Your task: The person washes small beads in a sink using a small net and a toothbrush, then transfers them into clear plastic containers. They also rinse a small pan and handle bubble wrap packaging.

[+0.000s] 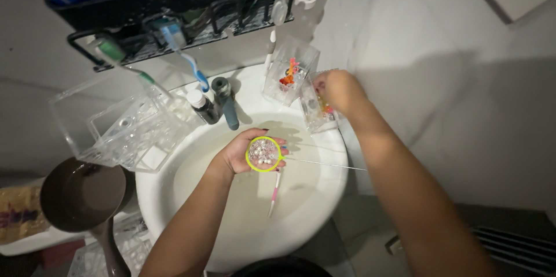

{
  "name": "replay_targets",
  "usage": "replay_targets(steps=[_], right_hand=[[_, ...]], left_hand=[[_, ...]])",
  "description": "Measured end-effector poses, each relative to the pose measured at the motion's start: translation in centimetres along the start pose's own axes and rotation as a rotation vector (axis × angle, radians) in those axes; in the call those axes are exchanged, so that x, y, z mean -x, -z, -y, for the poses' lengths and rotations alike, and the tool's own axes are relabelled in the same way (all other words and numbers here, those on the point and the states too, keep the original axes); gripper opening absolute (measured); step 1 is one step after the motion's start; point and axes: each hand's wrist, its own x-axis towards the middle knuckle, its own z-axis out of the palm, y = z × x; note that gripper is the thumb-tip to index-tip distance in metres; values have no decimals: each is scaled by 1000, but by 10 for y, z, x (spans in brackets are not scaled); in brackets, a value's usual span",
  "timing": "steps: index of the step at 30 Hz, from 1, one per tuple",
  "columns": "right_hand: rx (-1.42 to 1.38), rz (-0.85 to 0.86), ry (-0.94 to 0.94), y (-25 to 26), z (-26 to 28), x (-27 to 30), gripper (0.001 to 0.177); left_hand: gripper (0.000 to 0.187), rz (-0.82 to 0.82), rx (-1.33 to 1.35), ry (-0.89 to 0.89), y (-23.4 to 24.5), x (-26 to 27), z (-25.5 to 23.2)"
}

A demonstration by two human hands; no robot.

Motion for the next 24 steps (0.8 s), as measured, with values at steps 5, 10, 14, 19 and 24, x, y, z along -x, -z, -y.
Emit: replay_targets(steps=[5, 10, 14, 19, 24], right_hand=[[-25, -126, -75, 22, 28, 26, 23], [-197, -165, 97, 17, 87, 70, 21], [-128, 87, 277, -20, 138, 107, 27], [-41, 30, 296, -34, 167, 126, 44], [51, -46, 171, 13, 140, 162, 51]], left_hand=[[61, 57, -58, -57, -9, 9, 2], [62, 88, -69, -106, -11, 17, 4], [71, 59, 57, -103, -8, 18, 12], [67, -91, 60, -153, -18, 17, 21], [59, -3, 7, -84, -47, 30, 14]])
